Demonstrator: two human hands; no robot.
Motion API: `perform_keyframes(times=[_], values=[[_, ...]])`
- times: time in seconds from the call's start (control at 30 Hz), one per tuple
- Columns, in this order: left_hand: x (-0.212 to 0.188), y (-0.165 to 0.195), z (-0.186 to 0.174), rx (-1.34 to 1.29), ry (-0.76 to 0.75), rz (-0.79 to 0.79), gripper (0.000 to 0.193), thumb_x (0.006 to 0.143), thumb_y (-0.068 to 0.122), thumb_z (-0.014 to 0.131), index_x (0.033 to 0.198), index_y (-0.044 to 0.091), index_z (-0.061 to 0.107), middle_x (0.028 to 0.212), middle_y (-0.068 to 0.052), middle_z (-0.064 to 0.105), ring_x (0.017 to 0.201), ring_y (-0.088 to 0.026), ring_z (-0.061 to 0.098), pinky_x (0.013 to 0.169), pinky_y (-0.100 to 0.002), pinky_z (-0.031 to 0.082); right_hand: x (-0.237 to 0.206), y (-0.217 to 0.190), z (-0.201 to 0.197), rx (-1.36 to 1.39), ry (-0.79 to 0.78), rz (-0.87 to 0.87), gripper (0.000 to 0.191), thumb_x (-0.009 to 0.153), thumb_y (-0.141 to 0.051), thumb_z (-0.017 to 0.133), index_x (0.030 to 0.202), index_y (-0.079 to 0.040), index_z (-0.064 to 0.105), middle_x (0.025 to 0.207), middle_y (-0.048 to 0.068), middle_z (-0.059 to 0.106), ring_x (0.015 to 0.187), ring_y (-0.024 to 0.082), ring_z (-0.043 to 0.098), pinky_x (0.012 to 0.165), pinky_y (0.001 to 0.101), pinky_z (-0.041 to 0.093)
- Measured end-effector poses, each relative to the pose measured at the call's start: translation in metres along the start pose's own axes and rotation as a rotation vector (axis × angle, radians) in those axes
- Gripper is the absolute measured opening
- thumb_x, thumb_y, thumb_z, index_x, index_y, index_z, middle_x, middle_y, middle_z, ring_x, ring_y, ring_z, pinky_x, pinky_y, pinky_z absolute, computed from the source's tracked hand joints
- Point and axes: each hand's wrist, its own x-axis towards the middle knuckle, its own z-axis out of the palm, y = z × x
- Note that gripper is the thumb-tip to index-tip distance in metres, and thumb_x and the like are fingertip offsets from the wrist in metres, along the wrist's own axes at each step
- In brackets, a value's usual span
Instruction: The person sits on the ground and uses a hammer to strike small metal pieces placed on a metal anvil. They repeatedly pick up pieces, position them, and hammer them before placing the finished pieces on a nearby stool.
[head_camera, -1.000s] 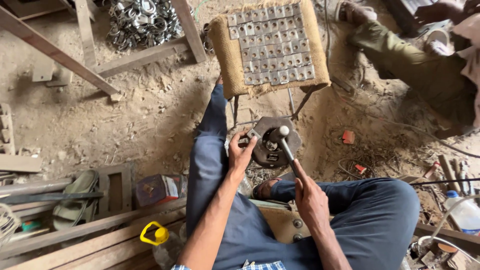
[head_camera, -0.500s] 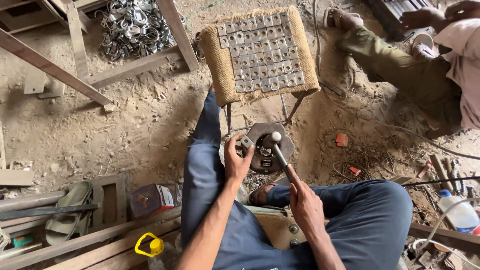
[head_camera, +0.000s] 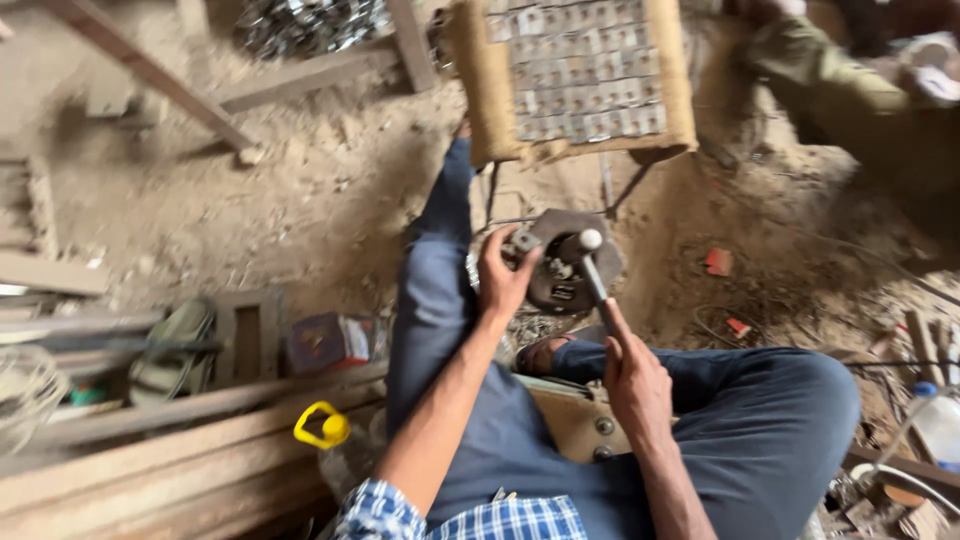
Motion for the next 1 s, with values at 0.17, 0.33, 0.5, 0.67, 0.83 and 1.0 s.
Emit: perform_keyframes(times=[0.17,0.33,0.5,0.67,0.83,1.0], values=[[0.001,-0.009,-0.003,-0.154,0.025,-0.083,0.034,0.098,0.024,0.064,0.124,0.002,0.067,0.124,-0.015,0.072,0.113,-0.029,0.069,0.098,-0.038,0.053,-0.002,-0.012,0.001,-0.051,-0.048,0.042,0.059,0.103,-0.023,0.053,0.159,-0.033,0.038,0.112,0.016,0.073,0.087,0.038,0.072,0.068,0.0487,0.058],[0.002,-0.032,0.0,-0.152,0.043,-0.108,0.028,0.103,0.016,0.052,0.117,0.004,0.073,0.121,-0.013,0.075,0.116,-0.028,0.069,0.106,-0.039,0.051,-0.004,-0.017,0.002,-0.078,-0.033,0.001,0.058,0.103,-0.023,0.053,0.159,-0.032,0.039,0.114,0.016,0.073,0.086,0.038,0.072,0.066,0.0485,0.058],[0.003,-0.04,0.0,-0.218,0.079,-0.104,0.036,0.106,0.031,0.051,0.105,0.005,0.075,0.112,-0.013,0.078,0.107,-0.026,0.072,0.102,-0.043,0.053,-0.008,-0.018,0.005,-0.061,-0.034,-0.014,0.055,0.104,-0.023,0.052,0.158,-0.027,0.042,0.105,0.018,0.072,0.083,0.039,0.071,0.067,0.0496,0.056],[0.004,-0.038,-0.001,-0.293,0.106,-0.223,0.043,0.105,0.04,0.047,0.103,0.006,0.074,0.106,-0.012,0.078,0.098,-0.025,0.075,0.092,-0.041,0.059,-0.012,-0.021,0.009,-0.049,-0.019,0.027,0.05,0.105,-0.025,0.053,0.155,-0.025,0.051,0.094,0.02,0.071,0.078,0.038,0.069,0.068,0.0497,0.053],[0.002,-0.039,-0.009,-0.463,0.114,-0.339,0.052,0.107,0.044,0.045,0.11,0.001,0.074,0.109,-0.015,0.077,0.104,-0.029,0.072,0.095,-0.04,0.053,-0.013,-0.03,0.009,-0.035,0.105,-0.135,0.047,0.107,-0.02,0.051,0.155,-0.018,0.051,0.089,0.016,0.066,0.068,0.03,0.065,0.062,0.0443,0.052],[0.005,-0.032,-0.017,-0.443,0.045,-0.451,0.075,0.106,0.057,0.027,0.108,0.002,0.078,0.118,-0.013,0.076,0.111,-0.027,0.068,0.101,-0.043,0.049,-0.009,-0.043,0.013,-0.101,0.146,-0.174,0.05,0.108,-0.019,0.053,0.158,-0.018,0.049,0.083,0.013,0.061,0.059,0.024,0.058,0.052,0.0402,0.048]])
